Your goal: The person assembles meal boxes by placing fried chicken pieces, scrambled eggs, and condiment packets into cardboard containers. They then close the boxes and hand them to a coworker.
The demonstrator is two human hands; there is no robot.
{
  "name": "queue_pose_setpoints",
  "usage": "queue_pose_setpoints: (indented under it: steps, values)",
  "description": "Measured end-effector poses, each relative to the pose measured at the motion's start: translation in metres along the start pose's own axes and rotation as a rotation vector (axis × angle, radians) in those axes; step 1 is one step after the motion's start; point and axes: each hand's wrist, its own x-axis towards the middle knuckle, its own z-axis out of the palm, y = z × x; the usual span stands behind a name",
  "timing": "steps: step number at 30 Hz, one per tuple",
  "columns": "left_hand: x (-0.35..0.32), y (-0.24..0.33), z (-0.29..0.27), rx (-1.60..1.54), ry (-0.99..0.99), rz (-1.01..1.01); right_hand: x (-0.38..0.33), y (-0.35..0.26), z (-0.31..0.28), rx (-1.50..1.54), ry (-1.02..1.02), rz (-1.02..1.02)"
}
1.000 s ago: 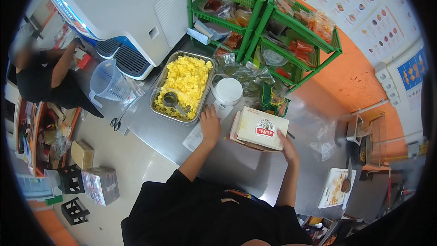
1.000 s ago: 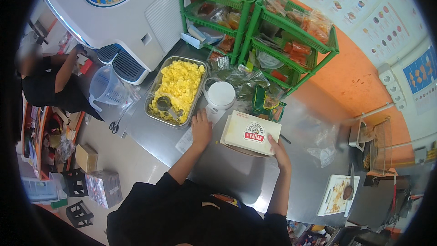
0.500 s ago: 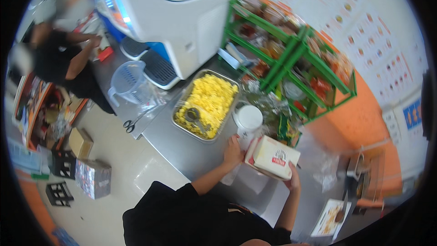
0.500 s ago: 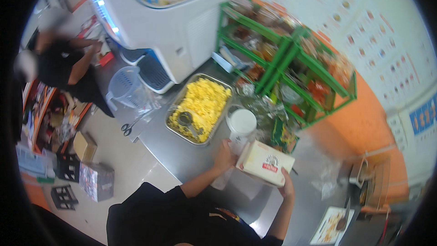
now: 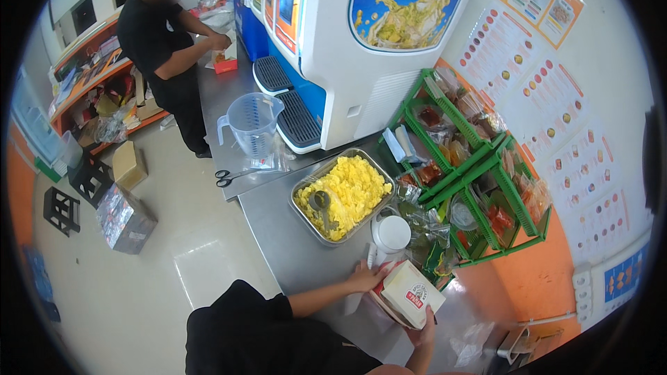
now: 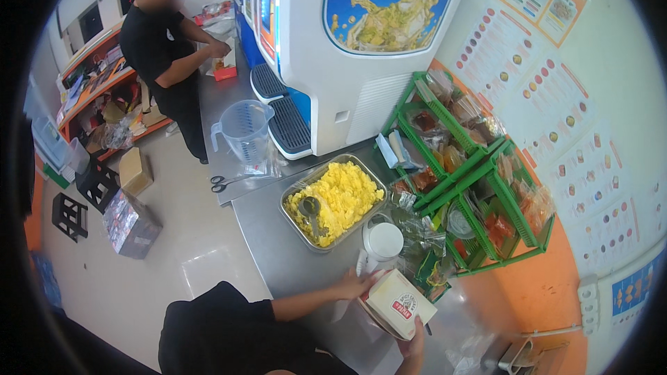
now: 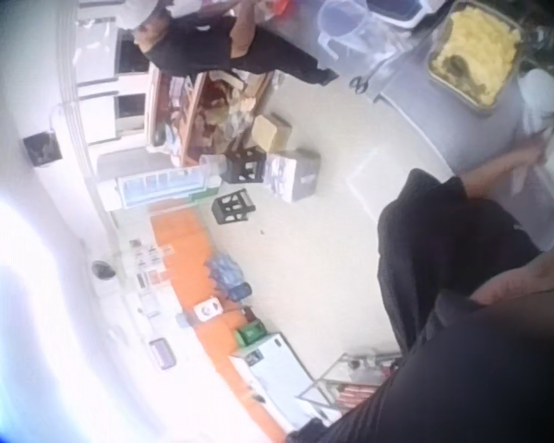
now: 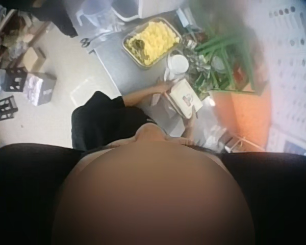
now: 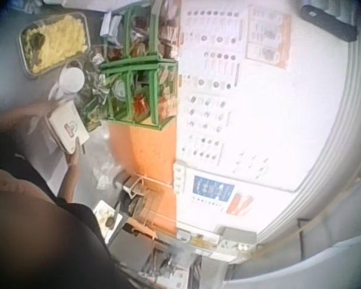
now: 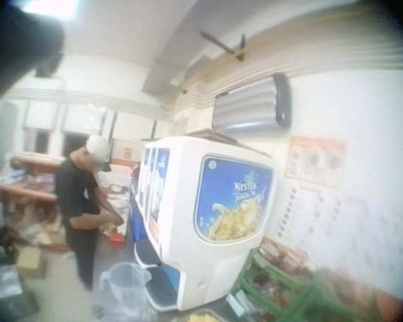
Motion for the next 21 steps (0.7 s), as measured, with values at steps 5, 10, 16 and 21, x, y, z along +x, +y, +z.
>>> queue_pose_setpoints:
  steps: [5,10,16,21]
  values:
    - [-0.026,0.025,-0.004,-0.133,0.051,-0.046,-0.004,0.003,0.003,-0.058,0.024,0.000]
    - [-0.031,0.021,-0.002,-0.195,0.078,-0.050,-0.008,0.009,0.004,-0.058,0.006,-0.003]
    - [-0.061,0.035,-0.003,-0.420,0.108,0.047,-0.031,0.012,0.009,0.017,0.024,-0.093]
    - [-0.080,0.002,-0.010,-0.540,0.138,0.107,-0.063,0.000,0.045,0.067,-0.055,-0.077]
